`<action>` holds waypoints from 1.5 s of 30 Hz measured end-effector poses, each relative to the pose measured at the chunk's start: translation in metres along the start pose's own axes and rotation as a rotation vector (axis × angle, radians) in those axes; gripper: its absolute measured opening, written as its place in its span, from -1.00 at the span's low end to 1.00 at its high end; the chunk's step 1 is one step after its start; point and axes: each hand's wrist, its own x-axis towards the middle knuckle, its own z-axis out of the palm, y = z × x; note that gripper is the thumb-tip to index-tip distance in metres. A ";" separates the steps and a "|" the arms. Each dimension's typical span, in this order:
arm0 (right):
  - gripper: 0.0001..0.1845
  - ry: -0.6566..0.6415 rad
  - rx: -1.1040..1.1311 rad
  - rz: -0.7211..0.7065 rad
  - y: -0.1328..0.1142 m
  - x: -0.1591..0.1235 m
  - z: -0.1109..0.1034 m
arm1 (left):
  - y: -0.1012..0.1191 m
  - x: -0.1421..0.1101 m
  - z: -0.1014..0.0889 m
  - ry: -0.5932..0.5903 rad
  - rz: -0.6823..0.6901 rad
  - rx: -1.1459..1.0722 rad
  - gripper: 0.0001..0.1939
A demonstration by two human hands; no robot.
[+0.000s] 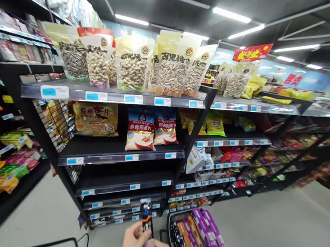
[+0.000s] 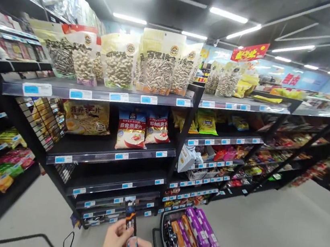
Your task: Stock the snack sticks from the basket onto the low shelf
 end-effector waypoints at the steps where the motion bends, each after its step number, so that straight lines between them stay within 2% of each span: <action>1: -0.30 0.001 0.038 -0.015 -0.010 -0.004 0.005 | 0.014 -0.005 -0.003 -0.031 0.012 0.003 -0.39; 4: -0.35 0.034 0.032 -0.088 -0.040 -0.018 0.016 | 0.052 -0.022 -0.007 -0.130 0.058 0.012 -0.45; 7: -0.42 0.141 -0.069 -0.205 -0.057 -0.029 0.025 | 0.069 -0.038 -0.008 -0.074 0.123 0.030 -0.46; 10: -0.48 0.335 -0.093 -0.284 -0.057 -0.034 0.030 | 0.065 -0.054 -0.008 -0.041 0.180 0.045 -0.40; 12: -0.51 0.449 -0.077 -0.298 -0.051 -0.037 0.033 | 0.055 -0.065 -0.008 -0.062 0.204 0.061 -0.44; 17: -0.52 0.536 0.085 -0.229 -0.034 -0.044 0.043 | 0.033 -0.082 -0.012 -0.058 0.172 0.114 -0.57; 21: -0.57 0.524 0.179 -0.211 -0.034 -0.046 0.046 | 0.031 -0.085 -0.017 -0.062 0.076 0.106 -0.54; 28: -0.61 0.508 0.255 -0.184 -0.053 -0.043 0.033 | 0.030 -0.086 -0.016 -0.112 0.004 0.091 -0.57; 35: -0.62 0.471 0.271 -0.154 -0.045 -0.042 0.026 | 0.023 -0.082 -0.018 -0.156 0.038 0.099 -0.61; 40: -0.58 0.456 0.281 -0.139 -0.046 -0.040 0.026 | 0.022 -0.080 -0.020 -0.157 0.010 0.075 -0.59; 45: -0.56 0.465 0.335 -0.124 -0.045 -0.038 0.023 | 0.019 -0.078 -0.021 -0.207 -0.011 0.093 -0.58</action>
